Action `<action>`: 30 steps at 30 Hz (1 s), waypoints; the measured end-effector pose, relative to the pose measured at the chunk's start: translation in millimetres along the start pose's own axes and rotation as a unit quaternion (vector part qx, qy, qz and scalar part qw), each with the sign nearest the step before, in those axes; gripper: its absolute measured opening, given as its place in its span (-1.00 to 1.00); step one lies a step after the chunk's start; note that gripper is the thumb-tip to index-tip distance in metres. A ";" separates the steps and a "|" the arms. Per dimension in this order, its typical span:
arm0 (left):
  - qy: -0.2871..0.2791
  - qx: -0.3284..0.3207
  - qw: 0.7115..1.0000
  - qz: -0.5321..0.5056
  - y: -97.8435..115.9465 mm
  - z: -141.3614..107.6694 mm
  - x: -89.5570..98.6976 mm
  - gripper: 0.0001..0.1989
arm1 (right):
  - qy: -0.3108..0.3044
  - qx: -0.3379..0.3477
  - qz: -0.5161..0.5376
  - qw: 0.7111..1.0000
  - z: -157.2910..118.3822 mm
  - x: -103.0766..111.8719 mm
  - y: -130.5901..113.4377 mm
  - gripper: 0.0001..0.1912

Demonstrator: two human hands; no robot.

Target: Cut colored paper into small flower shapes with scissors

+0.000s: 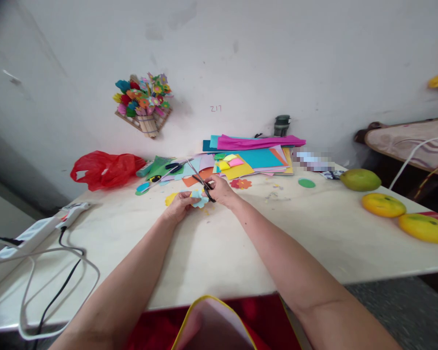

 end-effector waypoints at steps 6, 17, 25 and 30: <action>0.056 -0.021 0.997 -0.043 1.3 2.3 3.6 -0.82 | 0.081 -0.022 0.064 0.994 -0.7 -3.0 7.0 -0.62; 0.148 -0.045 0.981 -0.118 7.3 0.8 16.3 -0.78 | 0.088 -0.051 0.042 0.994 2.1 11.6 13.2 -0.70; 0.225 -0.057 0.959 -0.164 12.1 -0.4 32.9 -0.81 | -0.178 -0.094 -0.178 0.963 -6.1 34.8 12.5 -0.67; 0.212 -0.026 0.961 -0.173 9.0 0.1 31.3 -0.87 | -0.258 -0.115 -0.230 0.931 -14.8 39.8 12.5 -0.65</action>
Point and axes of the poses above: each hand's wrist, its own z-axis towards the middle knuckle, its own x-axis out of the back of the hand, y = z × x, the point moved 5 cm from there along z, towards the middle knuckle, and after that the axes turned 4 degrees about -x, right-handed, at the moved point
